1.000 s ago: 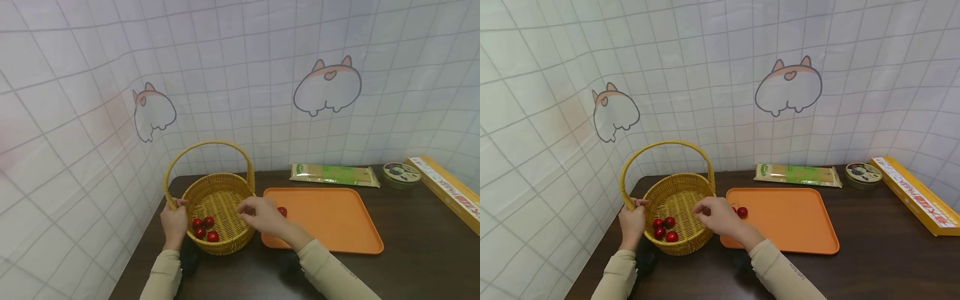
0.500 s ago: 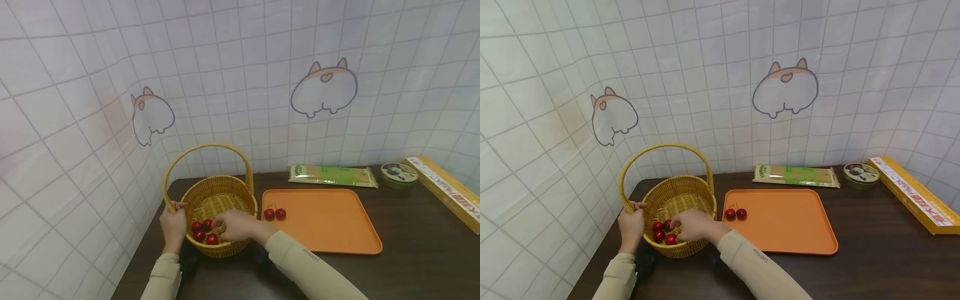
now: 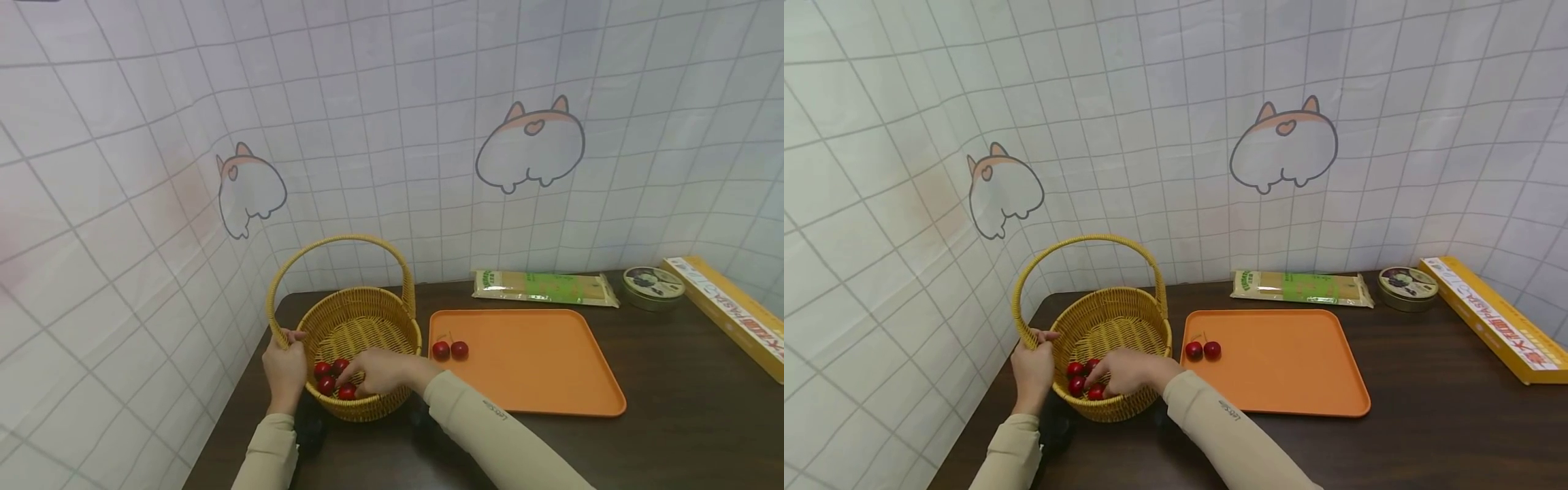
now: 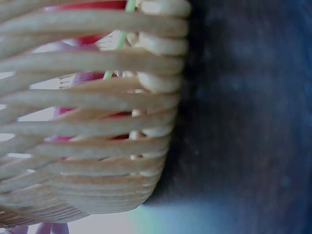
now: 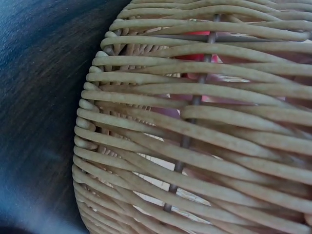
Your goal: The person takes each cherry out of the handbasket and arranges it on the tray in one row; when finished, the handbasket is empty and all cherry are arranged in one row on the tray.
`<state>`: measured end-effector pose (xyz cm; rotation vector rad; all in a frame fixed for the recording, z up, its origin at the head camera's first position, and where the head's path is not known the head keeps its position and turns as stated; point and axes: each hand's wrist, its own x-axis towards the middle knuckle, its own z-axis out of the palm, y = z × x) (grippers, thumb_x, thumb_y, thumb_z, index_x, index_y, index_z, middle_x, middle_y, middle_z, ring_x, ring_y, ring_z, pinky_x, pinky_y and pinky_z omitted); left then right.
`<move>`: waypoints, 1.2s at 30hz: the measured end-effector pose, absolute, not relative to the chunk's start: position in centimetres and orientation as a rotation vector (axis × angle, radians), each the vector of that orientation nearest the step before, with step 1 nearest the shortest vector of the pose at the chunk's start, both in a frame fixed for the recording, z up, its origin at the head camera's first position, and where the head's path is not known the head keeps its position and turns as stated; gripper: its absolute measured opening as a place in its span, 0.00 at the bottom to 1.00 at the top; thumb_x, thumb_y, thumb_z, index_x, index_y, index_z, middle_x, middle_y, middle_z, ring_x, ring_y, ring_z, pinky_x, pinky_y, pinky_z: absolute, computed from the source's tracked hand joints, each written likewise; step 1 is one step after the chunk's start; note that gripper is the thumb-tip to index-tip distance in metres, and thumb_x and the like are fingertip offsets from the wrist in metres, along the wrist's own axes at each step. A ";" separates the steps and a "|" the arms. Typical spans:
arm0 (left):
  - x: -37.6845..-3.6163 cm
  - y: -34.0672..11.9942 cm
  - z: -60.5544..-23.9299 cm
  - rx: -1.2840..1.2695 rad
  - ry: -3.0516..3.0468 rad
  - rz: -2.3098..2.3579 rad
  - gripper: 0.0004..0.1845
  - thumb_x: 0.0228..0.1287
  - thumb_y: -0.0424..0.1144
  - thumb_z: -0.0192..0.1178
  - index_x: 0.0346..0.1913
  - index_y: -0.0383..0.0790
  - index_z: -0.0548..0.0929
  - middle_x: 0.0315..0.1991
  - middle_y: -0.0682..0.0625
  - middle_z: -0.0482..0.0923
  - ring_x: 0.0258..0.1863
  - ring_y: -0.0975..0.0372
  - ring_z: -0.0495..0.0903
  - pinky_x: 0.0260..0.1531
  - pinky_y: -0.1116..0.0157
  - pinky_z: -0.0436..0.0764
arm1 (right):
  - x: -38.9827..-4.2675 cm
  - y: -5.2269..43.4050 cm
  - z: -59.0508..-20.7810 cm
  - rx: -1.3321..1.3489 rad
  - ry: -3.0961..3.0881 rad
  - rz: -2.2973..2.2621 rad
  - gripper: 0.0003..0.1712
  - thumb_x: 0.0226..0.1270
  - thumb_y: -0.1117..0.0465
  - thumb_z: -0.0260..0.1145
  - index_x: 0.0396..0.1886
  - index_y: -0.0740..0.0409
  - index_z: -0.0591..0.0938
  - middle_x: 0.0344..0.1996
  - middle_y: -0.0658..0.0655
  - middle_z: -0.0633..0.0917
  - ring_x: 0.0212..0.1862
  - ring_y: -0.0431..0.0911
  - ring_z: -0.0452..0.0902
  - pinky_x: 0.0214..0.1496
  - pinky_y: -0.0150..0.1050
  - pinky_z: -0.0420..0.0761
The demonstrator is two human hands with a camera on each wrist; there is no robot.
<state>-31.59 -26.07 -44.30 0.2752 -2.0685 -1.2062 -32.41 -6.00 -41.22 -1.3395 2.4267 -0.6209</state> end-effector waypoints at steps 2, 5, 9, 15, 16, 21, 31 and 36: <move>-31.6 -26.1 -44.3 0.277 -2.068 -1.212 0.08 0.64 0.31 0.49 0.32 0.33 0.79 0.37 0.41 0.86 0.20 0.56 0.66 0.23 0.63 0.64 | -32.4 -6.0 -41.2 -1.342 2.418 -0.623 0.21 0.62 0.65 0.66 0.54 0.46 0.85 0.49 0.42 0.84 0.46 0.35 0.75 0.50 0.31 0.74; -31.6 -26.1 -44.3 0.277 -2.068 -1.216 0.09 0.65 0.31 0.49 0.33 0.33 0.79 0.37 0.41 0.86 0.22 0.55 0.67 0.24 0.63 0.64 | -32.4 -6.0 -41.3 -1.340 2.408 -0.634 0.19 0.61 0.66 0.67 0.51 0.46 0.87 0.47 0.40 0.85 0.46 0.34 0.76 0.50 0.29 0.74; -31.6 -26.1 -44.3 0.273 -2.068 -1.211 0.09 0.65 0.31 0.49 0.33 0.33 0.80 0.36 0.41 0.86 0.22 0.54 0.67 0.24 0.63 0.65 | -32.4 -6.0 -41.3 -1.317 2.395 -0.662 0.19 0.59 0.69 0.67 0.48 0.48 0.87 0.44 0.41 0.86 0.43 0.33 0.77 0.48 0.28 0.74; -31.6 -26.1 -44.2 0.276 -2.072 -1.206 0.09 0.64 0.31 0.49 0.33 0.33 0.80 0.36 0.41 0.86 0.25 0.54 0.71 0.25 0.63 0.66 | -32.3 -6.1 -41.1 -1.298 2.375 -0.682 0.18 0.58 0.73 0.65 0.45 0.52 0.87 0.41 0.45 0.87 0.42 0.33 0.78 0.45 0.28 0.75; -31.6 -26.1 -44.2 0.276 -2.072 -1.207 0.09 0.64 0.31 0.49 0.33 0.33 0.80 0.36 0.41 0.86 0.24 0.54 0.71 0.25 0.63 0.66 | -32.4 -6.1 -41.0 -1.303 2.378 -0.679 0.17 0.58 0.72 0.66 0.45 0.52 0.87 0.41 0.45 0.87 0.42 0.33 0.78 0.46 0.28 0.75; -31.6 -26.1 -44.2 0.279 -2.074 -1.216 0.08 0.64 0.30 0.49 0.32 0.33 0.79 0.36 0.41 0.86 0.19 0.57 0.65 0.22 0.63 0.63 | -32.3 -5.7 -40.9 -1.310 2.404 -0.690 0.14 0.59 0.66 0.68 0.46 0.52 0.87 0.39 0.44 0.86 0.43 0.34 0.78 0.47 0.30 0.76; -31.6 -26.0 -44.3 0.286 -2.080 -1.233 0.10 0.64 0.31 0.48 0.34 0.32 0.81 0.37 0.41 0.86 0.26 0.53 0.71 0.27 0.61 0.67 | -31.5 -3.5 -40.3 -1.376 2.591 -0.804 0.16 0.61 0.60 0.68 0.50 0.52 0.84 0.44 0.47 0.80 0.44 0.39 0.76 0.47 0.33 0.76; -31.5 -26.1 -44.2 0.288 -2.071 -1.232 0.10 0.64 0.31 0.49 0.33 0.33 0.80 0.37 0.41 0.86 0.28 0.52 0.74 0.28 0.62 0.68 | -31.1 -2.3 -40.5 -1.371 2.661 -0.943 0.15 0.61 0.61 0.69 0.49 0.51 0.84 0.42 0.47 0.77 0.39 0.38 0.73 0.42 0.31 0.75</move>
